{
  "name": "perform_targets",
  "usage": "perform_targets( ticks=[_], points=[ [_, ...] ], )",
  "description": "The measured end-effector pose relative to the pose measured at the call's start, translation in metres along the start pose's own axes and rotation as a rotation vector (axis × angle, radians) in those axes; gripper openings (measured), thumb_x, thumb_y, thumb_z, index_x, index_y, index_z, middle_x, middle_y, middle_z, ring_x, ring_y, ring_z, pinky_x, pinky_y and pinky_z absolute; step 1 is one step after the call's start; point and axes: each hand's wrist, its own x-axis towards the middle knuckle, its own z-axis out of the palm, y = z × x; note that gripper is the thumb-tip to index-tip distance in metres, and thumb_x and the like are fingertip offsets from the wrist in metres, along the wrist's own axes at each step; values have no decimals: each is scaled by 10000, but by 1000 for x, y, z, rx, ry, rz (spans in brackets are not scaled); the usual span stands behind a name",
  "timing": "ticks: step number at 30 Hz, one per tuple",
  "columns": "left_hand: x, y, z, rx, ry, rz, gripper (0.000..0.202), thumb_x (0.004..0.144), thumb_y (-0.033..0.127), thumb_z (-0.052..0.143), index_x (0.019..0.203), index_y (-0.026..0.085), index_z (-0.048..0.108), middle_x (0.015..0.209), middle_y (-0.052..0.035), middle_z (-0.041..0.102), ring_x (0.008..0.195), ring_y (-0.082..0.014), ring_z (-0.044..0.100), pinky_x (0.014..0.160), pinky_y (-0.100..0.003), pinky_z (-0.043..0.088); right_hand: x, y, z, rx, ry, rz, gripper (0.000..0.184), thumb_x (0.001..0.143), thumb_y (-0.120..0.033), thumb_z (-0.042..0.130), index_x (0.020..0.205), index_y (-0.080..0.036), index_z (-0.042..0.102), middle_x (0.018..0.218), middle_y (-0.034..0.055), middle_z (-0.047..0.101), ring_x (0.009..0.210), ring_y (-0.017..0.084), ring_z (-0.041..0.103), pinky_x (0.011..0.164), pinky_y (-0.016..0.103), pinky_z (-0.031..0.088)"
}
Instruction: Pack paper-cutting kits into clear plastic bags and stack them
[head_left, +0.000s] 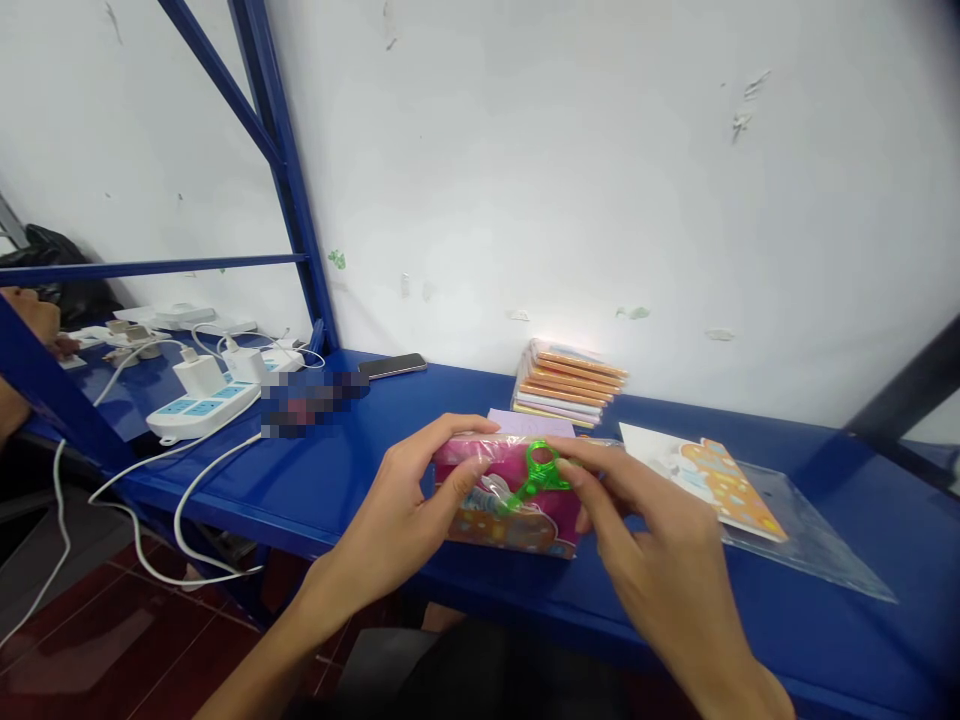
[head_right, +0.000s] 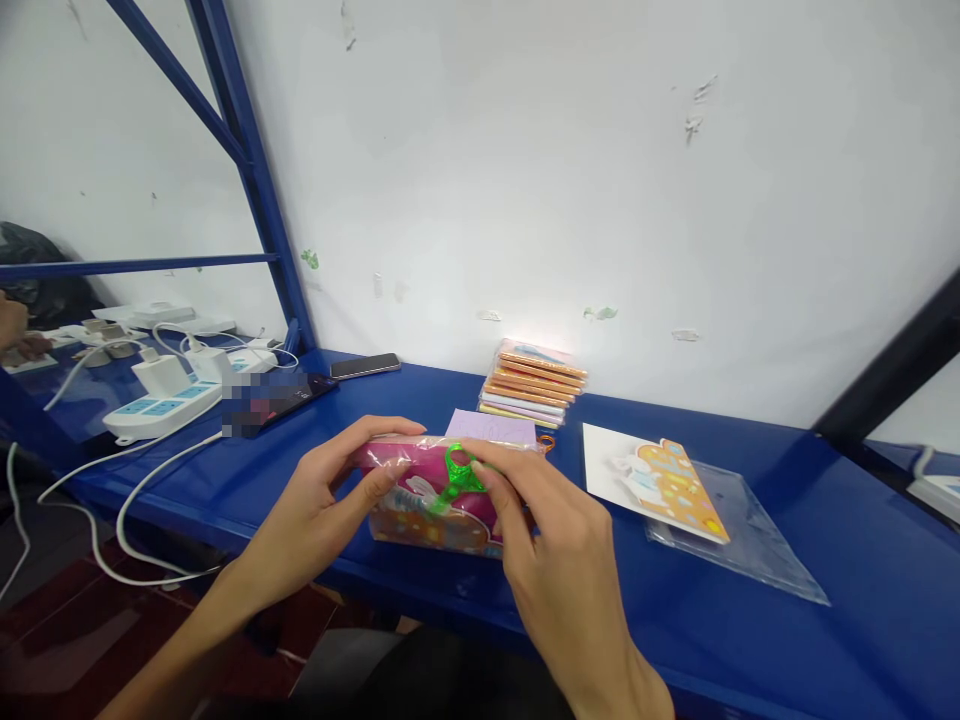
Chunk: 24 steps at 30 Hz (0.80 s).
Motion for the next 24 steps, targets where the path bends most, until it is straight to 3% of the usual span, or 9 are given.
perform_targets(
  ticks=[3,8,14,17,20,22,24],
  points=[
    [0,0,0,6,4,12,258,998,349,579,1220,267,682,1241,-39,718,1124,-228,669,1016,-350,514,1,-1,-4,3,-47,-10,269,1029,-259,532,1188,-322,739,1036,8,791,726,188,732,691,310,596],
    [1,0,1,9,10,17,264,1000,357,572,1221,270,686,1241,-43,722,1139,-238,668,1020,-360,514,0,-4,-3,13,-156,-105,288,1042,-207,488,1190,-307,715,1168,31,744,1051,218,712,824,312,589],
    [1,0,1,20,9,22,282,999,369,576,1237,260,680,1245,-45,722,1131,-239,673,1025,-358,514,-4,-5,1,-44,-156,-149,322,1012,-188,516,1254,-309,690,1200,63,644,899,185,671,730,310,573],
    [0,-1,1,8,0,9,291,989,357,598,1259,272,668,1265,-39,714,1133,-234,676,1001,-339,530,-4,-8,-5,-64,-93,-146,310,1008,-195,522,1254,-306,673,1090,58,679,742,176,626,676,317,550],
    [0,-1,2,-4,-6,-7,299,958,326,653,1251,274,664,1254,-32,714,1098,-223,688,950,-311,554,0,-7,-14,-165,82,-107,237,983,-273,597,1201,-311,683,1019,58,664,585,149,528,618,327,533],
    [1,-1,3,-10,3,-3,258,960,316,652,1211,268,682,1220,-30,722,1067,-214,696,920,-297,562,3,-2,-19,-252,139,-86,308,947,-350,659,1253,-311,667,1122,84,647,668,179,588,690,369,565],
    [1,-3,4,-18,21,1,219,971,325,636,1172,266,699,1187,-31,727,1042,-209,700,894,-291,566,7,7,-23,-260,75,-93,365,935,-377,675,1293,-310,652,1223,89,655,906,253,671,852,431,576]
  ],
)
